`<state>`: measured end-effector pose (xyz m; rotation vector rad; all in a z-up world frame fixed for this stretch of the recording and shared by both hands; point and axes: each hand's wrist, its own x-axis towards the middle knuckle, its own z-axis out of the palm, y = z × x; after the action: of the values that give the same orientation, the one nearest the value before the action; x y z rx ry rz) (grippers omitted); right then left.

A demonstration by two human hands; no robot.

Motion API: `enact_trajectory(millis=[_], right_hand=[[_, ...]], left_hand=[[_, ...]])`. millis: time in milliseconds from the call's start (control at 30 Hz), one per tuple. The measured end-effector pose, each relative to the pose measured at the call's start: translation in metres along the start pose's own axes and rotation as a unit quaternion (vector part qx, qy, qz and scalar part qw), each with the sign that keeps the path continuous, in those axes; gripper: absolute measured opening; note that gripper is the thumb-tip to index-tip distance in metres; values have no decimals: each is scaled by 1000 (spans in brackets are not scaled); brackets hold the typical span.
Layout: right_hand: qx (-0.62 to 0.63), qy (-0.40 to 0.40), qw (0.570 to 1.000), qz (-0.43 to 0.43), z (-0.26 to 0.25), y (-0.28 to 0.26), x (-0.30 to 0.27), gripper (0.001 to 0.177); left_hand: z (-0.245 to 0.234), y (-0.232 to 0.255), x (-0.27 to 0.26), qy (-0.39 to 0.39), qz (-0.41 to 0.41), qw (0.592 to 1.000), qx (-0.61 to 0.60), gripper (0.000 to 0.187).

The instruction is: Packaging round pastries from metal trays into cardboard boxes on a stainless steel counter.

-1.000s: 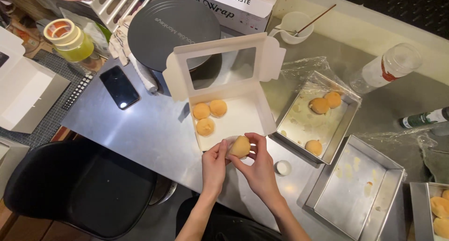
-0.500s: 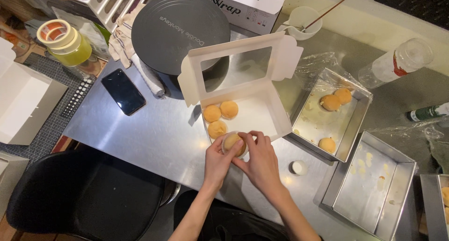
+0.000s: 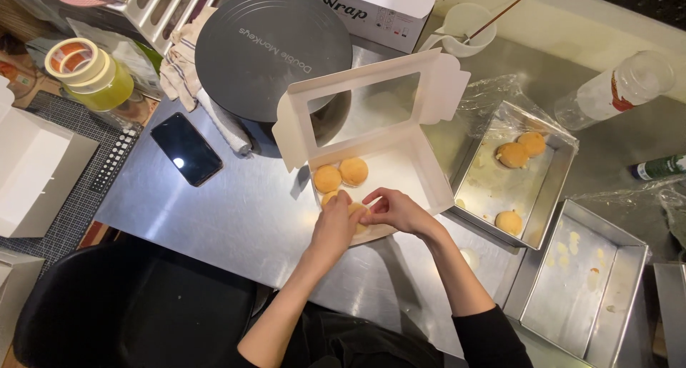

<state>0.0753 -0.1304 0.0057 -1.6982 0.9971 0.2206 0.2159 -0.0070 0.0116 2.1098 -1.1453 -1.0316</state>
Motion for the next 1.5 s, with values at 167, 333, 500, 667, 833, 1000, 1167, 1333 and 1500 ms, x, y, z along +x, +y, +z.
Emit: enact_trajectory(millis=[167,333,500,667,833,1000,1167,1333,1500], right_hand=[[-69,-55,996,29,14,29,32,44],[-79,-64,994,26,20,40,50,40],[-26,-12,1000,9,39,61,61,45],[3,8,1000,-3,41,48,54,66],[-58,-7,998,12,48,12,43,79],[-124,78,989,17,84,13,57,67],[-153,75,985,28,82,-10,38,68],[-9,88,996,-18,75,15,52,56],[-19,140,989,-52,86,45,71,40]], left_hand=[[45,-17,18,-27,-33,992,117,40],[55,-29,33,-39,-68,989,127,35],[64,-42,28,47,-21,988,146,41],[-2,5,-26,177,30,964,194,24],[-31,-37,-34,159,-65,985,32,44],[-17,-51,-27,49,-123,970,-204,32],[-34,-25,-36,139,-51,989,4,31],[-22,-37,34,151,199,919,306,36],[7,-35,81,77,203,789,575,15]])
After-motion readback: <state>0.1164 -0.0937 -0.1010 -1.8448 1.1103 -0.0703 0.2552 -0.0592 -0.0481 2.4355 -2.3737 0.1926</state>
